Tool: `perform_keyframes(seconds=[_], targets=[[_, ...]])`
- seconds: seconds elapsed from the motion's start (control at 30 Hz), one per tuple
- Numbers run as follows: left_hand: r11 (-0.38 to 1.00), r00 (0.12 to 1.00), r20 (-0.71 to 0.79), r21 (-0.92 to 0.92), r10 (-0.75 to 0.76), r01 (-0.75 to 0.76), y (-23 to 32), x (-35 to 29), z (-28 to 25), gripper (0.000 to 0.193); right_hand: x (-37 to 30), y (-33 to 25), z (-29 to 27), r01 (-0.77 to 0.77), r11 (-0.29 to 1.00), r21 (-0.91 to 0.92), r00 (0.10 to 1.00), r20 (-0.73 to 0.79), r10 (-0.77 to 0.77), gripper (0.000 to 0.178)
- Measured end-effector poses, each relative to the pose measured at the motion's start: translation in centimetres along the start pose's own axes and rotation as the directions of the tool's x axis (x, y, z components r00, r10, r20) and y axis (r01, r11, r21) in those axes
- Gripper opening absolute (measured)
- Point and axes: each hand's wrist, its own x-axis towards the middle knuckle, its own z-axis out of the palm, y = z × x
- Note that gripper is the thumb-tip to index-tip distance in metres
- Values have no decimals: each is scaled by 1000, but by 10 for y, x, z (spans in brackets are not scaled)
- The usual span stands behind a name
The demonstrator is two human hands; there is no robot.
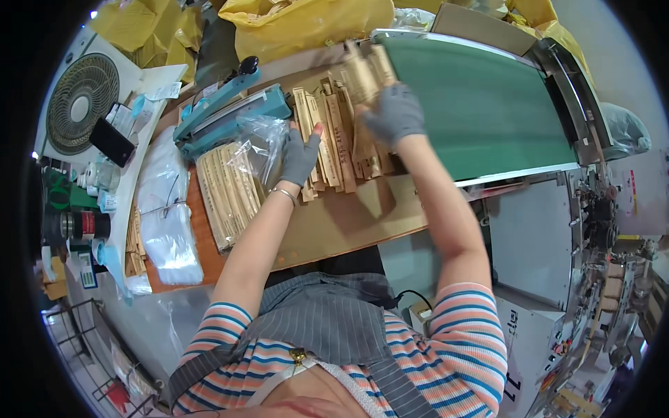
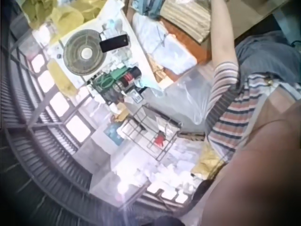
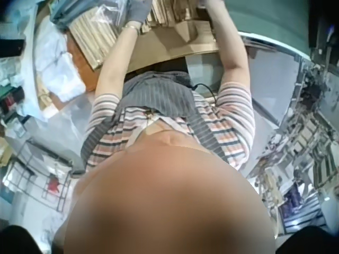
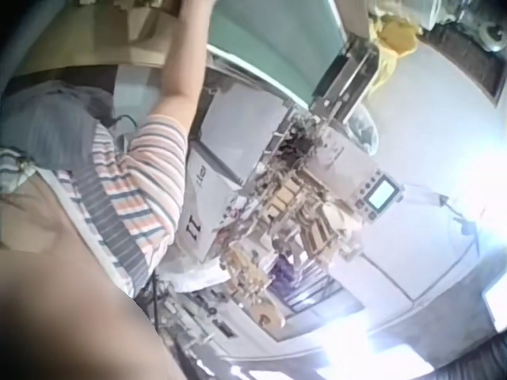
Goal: Packaging bundles of wooden sticks into plastic bags and sealing them using a heat sealer and tape dispenser.
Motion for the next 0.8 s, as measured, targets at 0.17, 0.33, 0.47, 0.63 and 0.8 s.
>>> perform_keyframes(seconds=[0.17, 0.33, 0.47, 0.63, 0.8], targets=[[991, 987, 116, -63, -112, 120, 15, 0, -4, 94, 28, 12, 99, -426, 795, 431, 895, 73, 440, 74], [956, 960, 208, -187, -187, 227, 2, 18, -25, 95, 23, -35, 81, -480, 843, 244, 877, 103, 470, 75], [832, 877, 250, -293, -409, 472, 0, 40, -35, 90, 19, -69, 63, -500, 749, 434, 819, 517, 248, 73], [591, 841, 498, -620, -212, 516, -22, 32, -38, 70, -14, -77, 90, -738, -371, 563, 672, 661, -333, 44], [602, 934, 353, -757, 51, 254, 10, 0, -68, 53, -41, -91, 81, -486, -492, 722, 874, 417, -251, 47]])
